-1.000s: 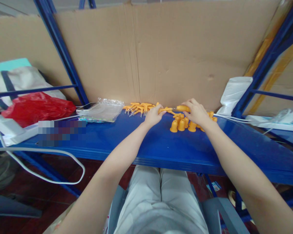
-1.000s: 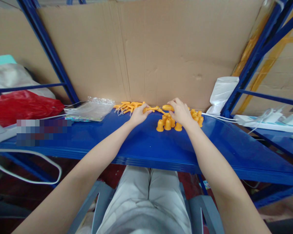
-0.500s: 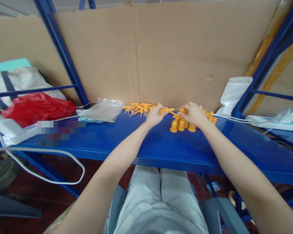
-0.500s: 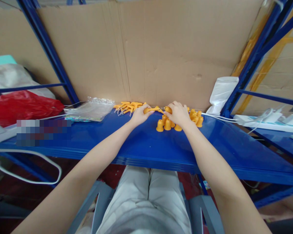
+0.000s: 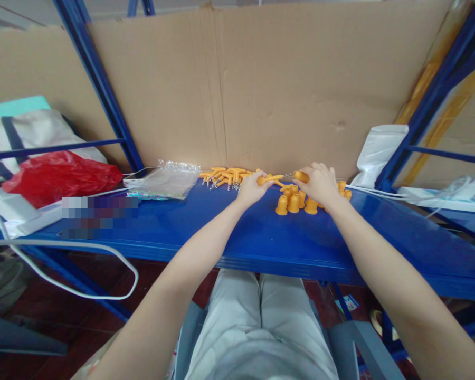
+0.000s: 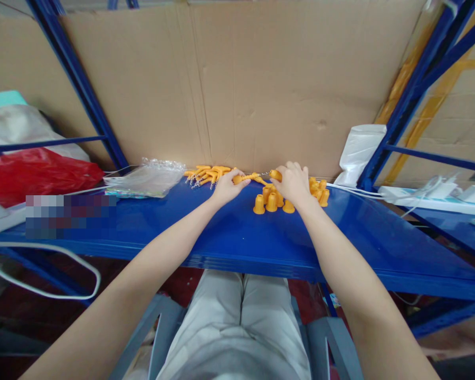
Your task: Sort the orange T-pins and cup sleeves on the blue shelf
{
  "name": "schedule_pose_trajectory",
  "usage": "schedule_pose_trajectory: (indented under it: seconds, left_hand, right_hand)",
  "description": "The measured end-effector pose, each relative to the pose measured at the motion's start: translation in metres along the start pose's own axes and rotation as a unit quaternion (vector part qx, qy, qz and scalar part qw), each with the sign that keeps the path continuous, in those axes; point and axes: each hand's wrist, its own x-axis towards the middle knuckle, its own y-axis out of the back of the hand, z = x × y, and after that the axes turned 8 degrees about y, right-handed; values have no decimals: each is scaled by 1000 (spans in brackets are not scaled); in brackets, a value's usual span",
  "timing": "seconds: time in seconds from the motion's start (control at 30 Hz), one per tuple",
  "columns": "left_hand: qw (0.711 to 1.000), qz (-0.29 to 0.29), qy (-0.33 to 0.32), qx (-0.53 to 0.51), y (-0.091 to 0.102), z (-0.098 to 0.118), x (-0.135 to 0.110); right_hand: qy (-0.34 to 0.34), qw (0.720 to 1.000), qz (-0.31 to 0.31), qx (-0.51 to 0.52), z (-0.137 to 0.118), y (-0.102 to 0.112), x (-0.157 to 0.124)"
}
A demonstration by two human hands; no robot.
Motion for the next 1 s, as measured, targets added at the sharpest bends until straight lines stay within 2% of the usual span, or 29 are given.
schedule_pose_trajectory:
  seconds: [0.2,0.33,0.47,0.63,0.8,1.0]
  left_hand:
    - [998,42,53,-2,8,-1,5]
    - [998,43,51,10,8,-1,3]
    - [999,39,28,25,5,-3,2]
    - [999,40,15,26,4,-7,4]
    - [999,43,15,29,3,-7,4]
    - [999,34,15,28,4,-6,4]
  right_hand:
    - [-72,996,39,-24,17,2,1]
    - [-132,988,73,-17,30,6,3]
    - [-191,980,49,-13,40,13,3]
    - [-234,971,1,-39,52,17,2]
    - [-257,963,-52,-52,60,18,2]
    - [-218,975,-27,-34,50,13,2]
